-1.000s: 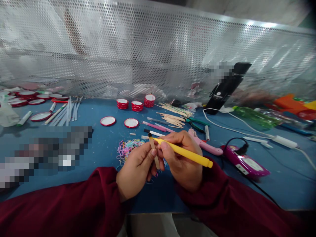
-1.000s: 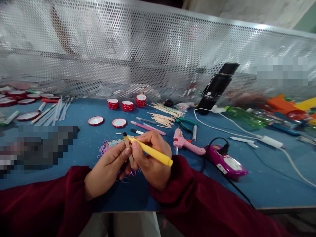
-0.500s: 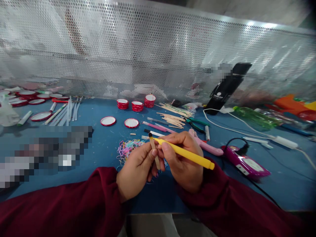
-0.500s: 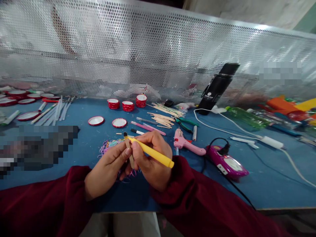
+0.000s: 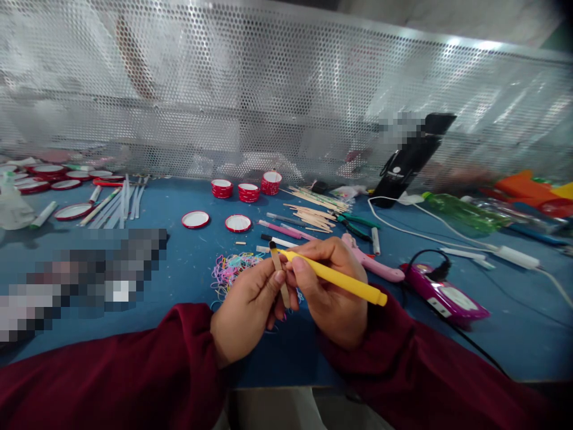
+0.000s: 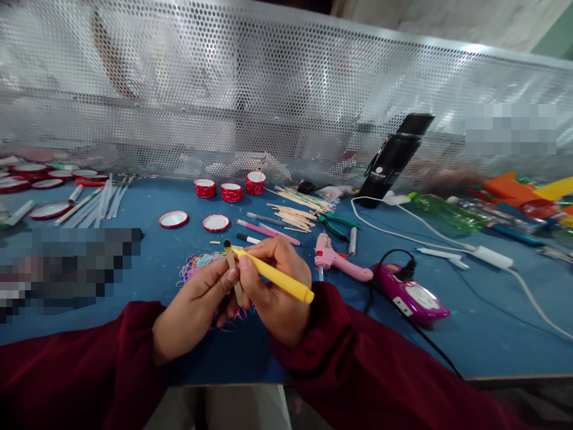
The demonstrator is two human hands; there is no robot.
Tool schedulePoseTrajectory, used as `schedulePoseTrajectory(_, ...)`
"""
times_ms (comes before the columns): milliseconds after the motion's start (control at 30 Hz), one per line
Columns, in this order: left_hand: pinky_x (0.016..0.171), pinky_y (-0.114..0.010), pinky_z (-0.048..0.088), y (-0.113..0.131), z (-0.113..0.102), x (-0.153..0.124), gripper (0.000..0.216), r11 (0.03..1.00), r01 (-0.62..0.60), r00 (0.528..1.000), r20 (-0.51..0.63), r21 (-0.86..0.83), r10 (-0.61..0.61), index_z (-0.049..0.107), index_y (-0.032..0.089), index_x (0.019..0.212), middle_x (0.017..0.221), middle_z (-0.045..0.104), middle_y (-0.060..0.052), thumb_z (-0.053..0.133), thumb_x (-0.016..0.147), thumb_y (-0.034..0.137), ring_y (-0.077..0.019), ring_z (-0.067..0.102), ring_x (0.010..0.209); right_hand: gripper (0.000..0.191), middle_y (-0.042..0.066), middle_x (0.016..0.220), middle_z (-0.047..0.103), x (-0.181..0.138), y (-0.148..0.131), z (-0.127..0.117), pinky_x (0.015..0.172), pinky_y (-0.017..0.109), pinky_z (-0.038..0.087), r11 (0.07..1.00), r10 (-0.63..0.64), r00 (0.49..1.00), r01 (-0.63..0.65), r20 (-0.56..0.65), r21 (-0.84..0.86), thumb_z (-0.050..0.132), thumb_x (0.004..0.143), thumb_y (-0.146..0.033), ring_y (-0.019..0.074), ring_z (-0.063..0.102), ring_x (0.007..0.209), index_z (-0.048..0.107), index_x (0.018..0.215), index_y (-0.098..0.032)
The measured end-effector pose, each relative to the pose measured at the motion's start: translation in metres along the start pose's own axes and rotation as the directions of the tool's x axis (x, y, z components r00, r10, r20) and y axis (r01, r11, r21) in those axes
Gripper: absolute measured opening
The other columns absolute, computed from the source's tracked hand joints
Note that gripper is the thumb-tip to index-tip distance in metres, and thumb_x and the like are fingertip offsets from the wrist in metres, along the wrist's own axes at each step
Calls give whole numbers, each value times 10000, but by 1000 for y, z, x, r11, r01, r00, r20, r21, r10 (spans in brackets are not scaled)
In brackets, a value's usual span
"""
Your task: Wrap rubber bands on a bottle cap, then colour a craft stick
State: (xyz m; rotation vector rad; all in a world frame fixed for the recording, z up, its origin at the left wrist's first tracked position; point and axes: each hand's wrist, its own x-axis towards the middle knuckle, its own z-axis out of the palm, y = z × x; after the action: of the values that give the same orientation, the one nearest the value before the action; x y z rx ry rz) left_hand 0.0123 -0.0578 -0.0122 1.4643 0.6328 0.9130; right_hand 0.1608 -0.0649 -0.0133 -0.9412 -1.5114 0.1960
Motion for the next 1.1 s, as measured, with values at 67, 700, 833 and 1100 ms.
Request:
schedulePoseTrajectory(67, 395, -157, 339, 0, 0, 0, 369, 1000, 2, 1000, -1, 1, -2, 535, 165, 823, 639, 518, 29, 427, 1024, 455, -55, 415, 454, 62, 3, 845, 720, 0, 0, 0, 696, 319, 557, 1000, -4, 1000, 4, 0, -3, 670, 896, -194, 181, 708, 800, 634, 923, -237)
schedulePoseTrajectory(700, 384, -143, 341, -1, -2, 0, 399, 998, -2, 1000, 3, 63, 2, 551, 167, 818, 619, 508, 39, 398, 1035, 465, -44, 410, 427, 66, 6, 820, 710, 2, -4, 1, 669, 291, 553, 1000, -21, 999, 22, 35, -7, 669, 898, -196, 160, 699, 763, 610, 891, -226)
schedulePoseTrajectory(833, 389, -149, 348, -4, -3, 0, 411, 996, 0, 1000, -1, 86, 0, 560, 169, 826, 624, 516, 36, 393, 1036, 481, -45, 418, 427, 72, 1, 813, 706, 2, -5, 1, 673, 279, 551, 999, -34, 999, 34, 23, -21, 665, 900, -195, 161, 705, 788, 603, 887, -229)
schedulePoseTrajectory(1100, 380, -153, 352, -4, -2, 0, 399, 997, -8, 1000, 8, 72, 7, 552, 170, 832, 635, 520, 36, 397, 1035, 477, -47, 423, 424, 71, -15, 783, 695, 1, -5, 1, 644, 282, 548, 1000, -20, 999, 19, 27, 22, 648, 909, -196, 141, 681, 689, 588, 905, -233)
